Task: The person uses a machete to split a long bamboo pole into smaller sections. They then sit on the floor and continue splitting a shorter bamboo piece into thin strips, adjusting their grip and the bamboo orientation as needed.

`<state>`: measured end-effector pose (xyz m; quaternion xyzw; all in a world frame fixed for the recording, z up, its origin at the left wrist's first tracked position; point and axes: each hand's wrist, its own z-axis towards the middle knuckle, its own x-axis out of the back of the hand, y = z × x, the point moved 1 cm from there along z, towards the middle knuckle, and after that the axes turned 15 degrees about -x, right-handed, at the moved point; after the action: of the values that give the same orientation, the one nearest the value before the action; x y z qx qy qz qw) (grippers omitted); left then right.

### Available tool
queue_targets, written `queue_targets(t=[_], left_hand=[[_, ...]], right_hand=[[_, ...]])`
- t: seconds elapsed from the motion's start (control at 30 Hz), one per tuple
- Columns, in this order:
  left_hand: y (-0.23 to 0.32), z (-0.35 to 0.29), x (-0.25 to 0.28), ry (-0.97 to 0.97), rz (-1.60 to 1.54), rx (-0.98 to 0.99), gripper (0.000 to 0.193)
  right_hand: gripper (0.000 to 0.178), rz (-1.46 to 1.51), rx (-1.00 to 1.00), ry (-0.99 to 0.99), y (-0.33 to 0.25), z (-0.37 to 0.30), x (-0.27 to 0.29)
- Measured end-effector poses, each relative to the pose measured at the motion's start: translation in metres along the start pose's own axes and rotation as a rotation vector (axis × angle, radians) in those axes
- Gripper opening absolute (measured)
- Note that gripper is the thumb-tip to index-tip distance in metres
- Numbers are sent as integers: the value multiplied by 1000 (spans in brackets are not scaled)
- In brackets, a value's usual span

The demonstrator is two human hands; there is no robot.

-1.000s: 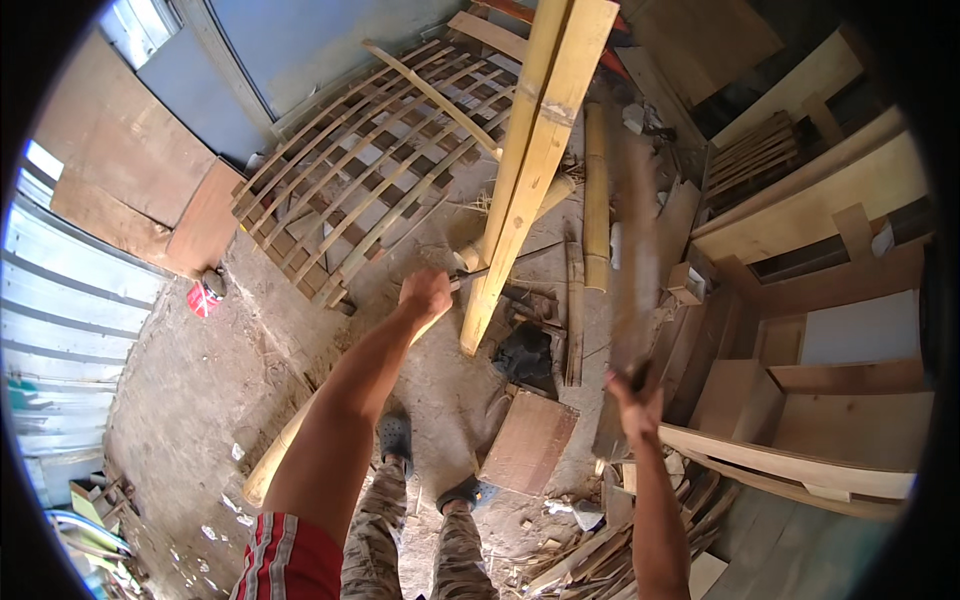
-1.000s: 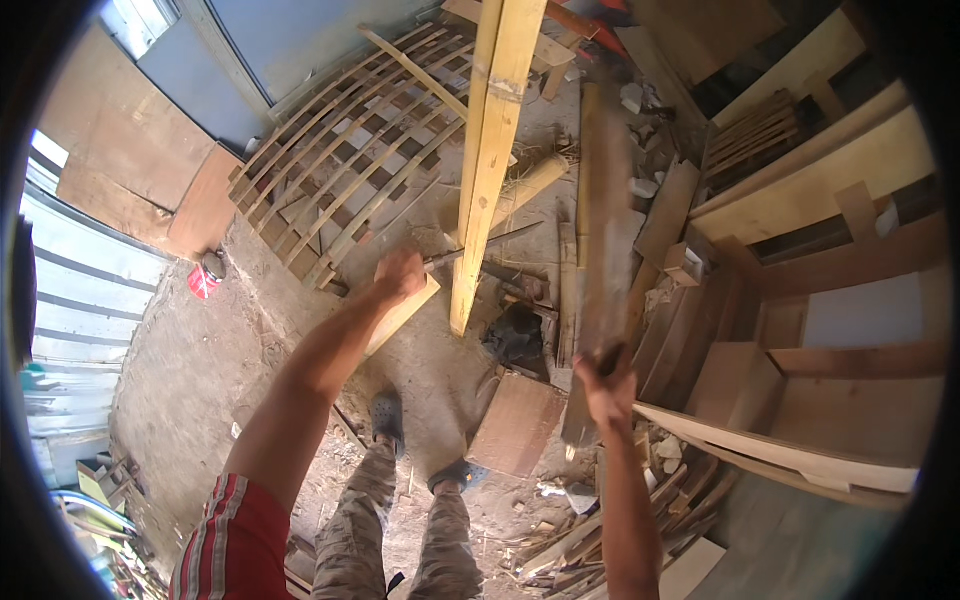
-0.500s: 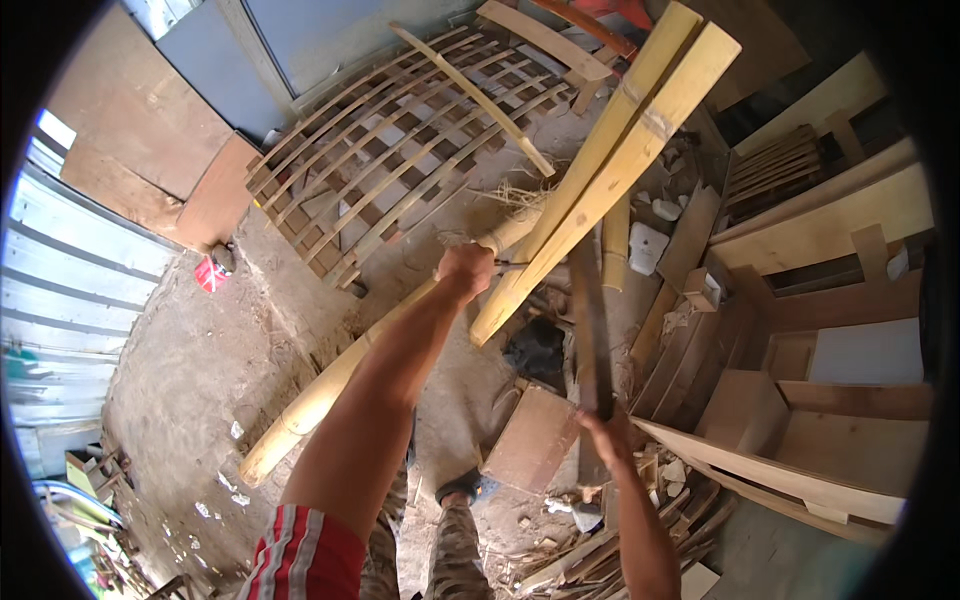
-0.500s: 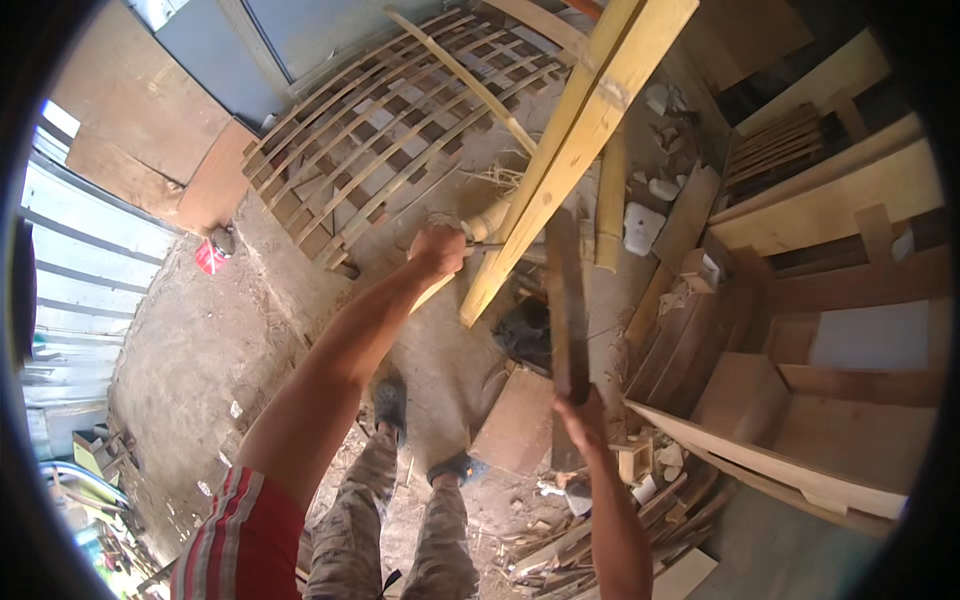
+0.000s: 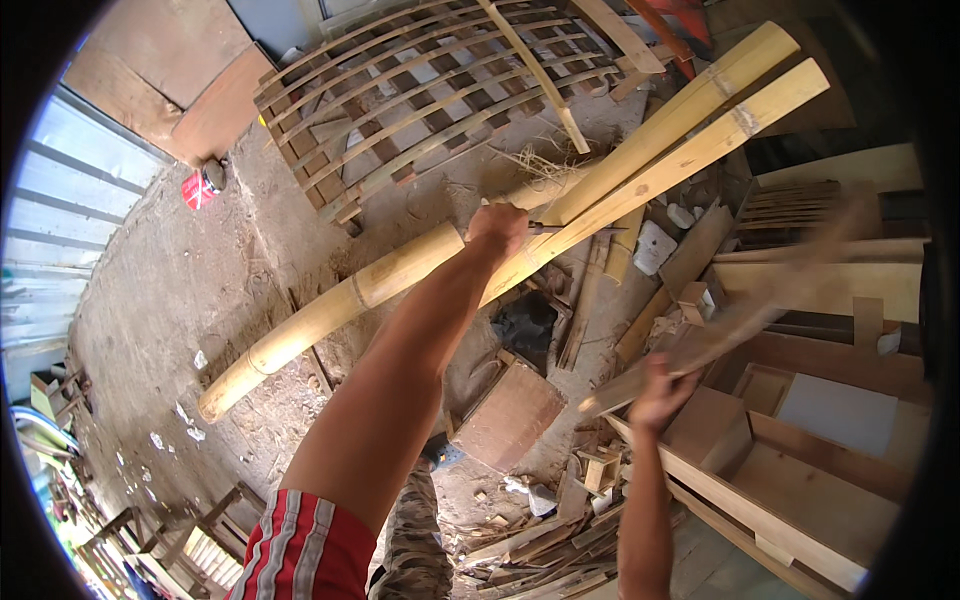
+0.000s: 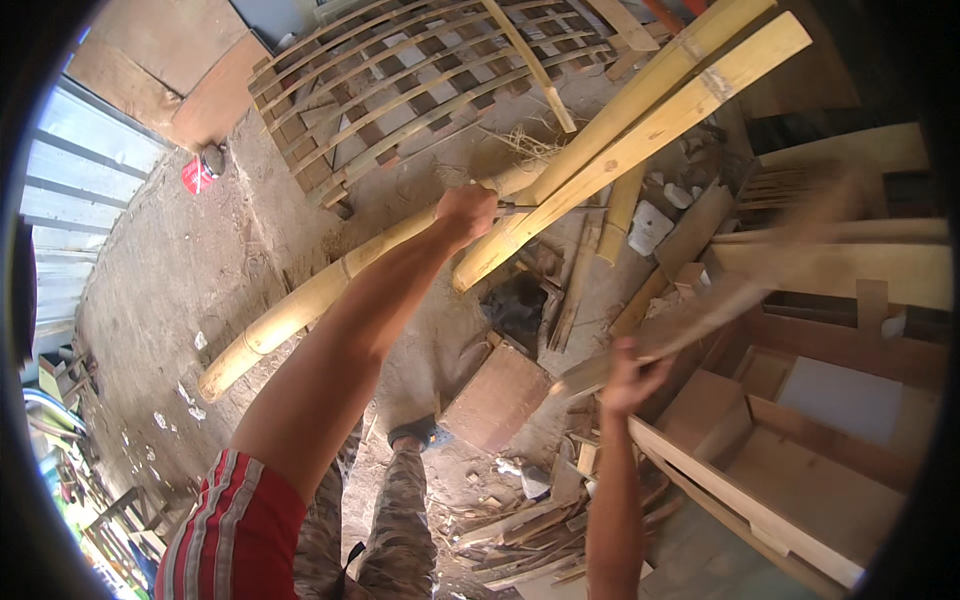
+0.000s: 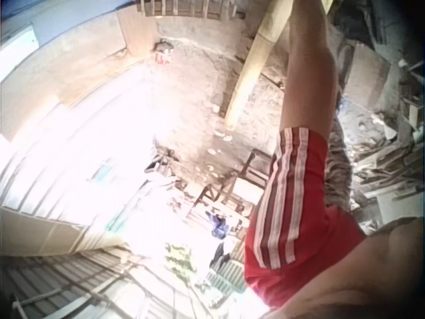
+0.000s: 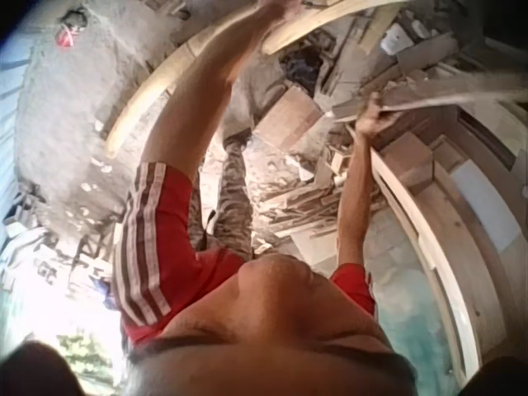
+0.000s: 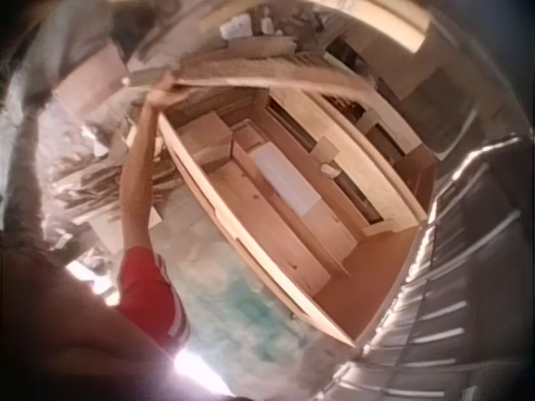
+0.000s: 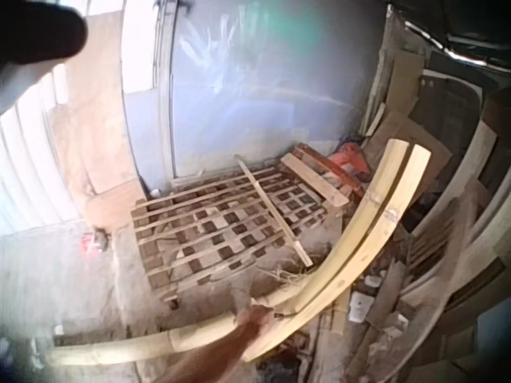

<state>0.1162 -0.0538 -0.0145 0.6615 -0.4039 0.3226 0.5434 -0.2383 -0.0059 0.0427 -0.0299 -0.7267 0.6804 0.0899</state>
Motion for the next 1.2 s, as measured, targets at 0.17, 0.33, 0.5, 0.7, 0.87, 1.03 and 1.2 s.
queue_targets(t=[0.17, 0.33, 0.5, 0.7, 0.87, 1.03, 1.2], left_hand=[[-12, 6, 13, -47, 108, -14, 19], [-16, -16, -6, -118, 19, 23, 24], [-28, -21, -30, -15, -49, -3, 19], [-20, -11, -18, -66, -25, -22, 18], [-6, 0, 3, -166, 143, -91, 19], [-31, -8, -29, -42, 55, -38, 19], [-41, -21, -19, -87, 67, 23, 19]], right_hand=[[79, -871, -486, -342, 76, -46, 6], [82, -767, -392, -43, 3, -18, -22], [83, -310, -90, -130, -101, 34, -36], [72, -250, -173, -69, 6, -12, -29], [76, -992, -319, -240, 99, -57, 24], [82, -922, -206, -84, 20, -3, 7], [81, -212, -20, -101, -107, 27, -40]])
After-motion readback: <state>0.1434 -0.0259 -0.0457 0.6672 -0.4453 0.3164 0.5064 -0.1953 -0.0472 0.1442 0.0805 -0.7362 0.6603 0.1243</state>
